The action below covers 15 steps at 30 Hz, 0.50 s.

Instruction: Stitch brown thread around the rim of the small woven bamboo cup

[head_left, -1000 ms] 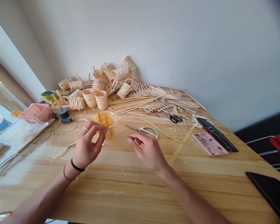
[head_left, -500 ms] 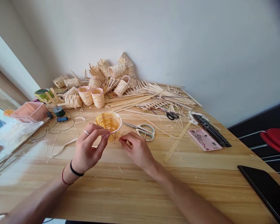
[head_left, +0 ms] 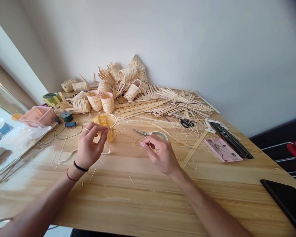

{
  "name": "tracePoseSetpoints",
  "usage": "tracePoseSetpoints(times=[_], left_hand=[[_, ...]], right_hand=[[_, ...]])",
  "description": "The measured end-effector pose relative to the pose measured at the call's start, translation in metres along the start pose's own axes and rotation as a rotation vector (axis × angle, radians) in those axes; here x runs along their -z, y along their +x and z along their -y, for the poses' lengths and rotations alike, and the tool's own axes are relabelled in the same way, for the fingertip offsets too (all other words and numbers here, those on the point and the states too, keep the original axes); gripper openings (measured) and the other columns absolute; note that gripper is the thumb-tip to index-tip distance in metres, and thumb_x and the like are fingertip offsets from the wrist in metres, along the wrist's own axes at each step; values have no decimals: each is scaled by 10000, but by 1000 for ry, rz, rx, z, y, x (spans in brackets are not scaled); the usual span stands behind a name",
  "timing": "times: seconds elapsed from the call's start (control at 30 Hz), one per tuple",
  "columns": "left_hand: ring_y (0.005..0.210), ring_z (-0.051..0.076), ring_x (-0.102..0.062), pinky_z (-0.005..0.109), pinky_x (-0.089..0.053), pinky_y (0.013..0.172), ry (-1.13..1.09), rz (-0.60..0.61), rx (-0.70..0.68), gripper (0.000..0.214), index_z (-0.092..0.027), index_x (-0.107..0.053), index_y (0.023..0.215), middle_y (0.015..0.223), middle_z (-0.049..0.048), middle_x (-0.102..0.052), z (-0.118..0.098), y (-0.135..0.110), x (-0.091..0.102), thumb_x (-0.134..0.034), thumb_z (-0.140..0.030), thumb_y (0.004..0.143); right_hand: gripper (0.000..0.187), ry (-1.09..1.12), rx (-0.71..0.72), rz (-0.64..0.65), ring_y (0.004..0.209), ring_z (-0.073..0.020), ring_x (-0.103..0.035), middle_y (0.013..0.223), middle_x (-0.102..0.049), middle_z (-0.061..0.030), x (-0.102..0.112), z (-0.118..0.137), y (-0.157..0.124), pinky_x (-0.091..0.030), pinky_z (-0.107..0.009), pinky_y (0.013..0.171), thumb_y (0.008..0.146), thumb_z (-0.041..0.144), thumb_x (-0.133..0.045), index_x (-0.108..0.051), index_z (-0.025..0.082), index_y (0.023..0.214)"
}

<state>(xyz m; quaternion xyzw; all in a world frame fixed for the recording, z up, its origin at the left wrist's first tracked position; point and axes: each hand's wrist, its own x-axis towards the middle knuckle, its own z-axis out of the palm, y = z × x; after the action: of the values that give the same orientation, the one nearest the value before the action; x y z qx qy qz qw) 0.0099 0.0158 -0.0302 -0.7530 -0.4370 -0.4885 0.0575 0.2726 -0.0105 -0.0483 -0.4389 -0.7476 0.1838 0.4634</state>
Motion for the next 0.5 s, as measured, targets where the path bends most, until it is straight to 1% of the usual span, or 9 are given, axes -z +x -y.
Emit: tracePoseSetpoints(times=[0.1,0.2,0.33,0.4,0.5], left_hand=[[686,117,-550,259,-459,645,23,-15,27,55,-196,-697,936,824,6,-642,6,2,1,-650,-199,964],[678,118,-544,263,-454,649,48,-28,54,60,-198,-702,932,816,4,-638,13,4,3,-653,-220,960],[666,118,-536,265,-446,643,66,-53,75,78,-196,-702,911,800,2,-631,18,5,3,-656,-239,958],[658,117,-528,264,-442,638,72,-59,85,87,-193,-701,903,796,2,-628,19,6,4,-654,-243,957],[650,113,-511,260,-440,638,77,-64,104,104,-187,-696,895,794,0,-620,21,6,5,-644,-251,959]], right_hand=[[234,-10,-43,-60,640,-170,-543,678,-613,4,10,-1,1,-396,-313,615,966,266,-607,-623,225,737],[237,-27,-104,-172,588,-156,-506,642,-597,18,23,-6,2,-365,-311,577,954,305,-640,-640,220,732],[240,-46,-187,-374,543,-140,-450,594,-563,37,43,-18,4,-316,-306,537,925,323,-669,-639,214,714],[216,-32,-222,-483,558,-141,-467,591,-568,41,51,-26,6,-330,-303,554,899,313,-690,-650,211,713],[166,93,-254,-694,593,-143,-513,596,-597,45,62,-40,10,-375,-300,614,817,281,-756,-681,210,688]])
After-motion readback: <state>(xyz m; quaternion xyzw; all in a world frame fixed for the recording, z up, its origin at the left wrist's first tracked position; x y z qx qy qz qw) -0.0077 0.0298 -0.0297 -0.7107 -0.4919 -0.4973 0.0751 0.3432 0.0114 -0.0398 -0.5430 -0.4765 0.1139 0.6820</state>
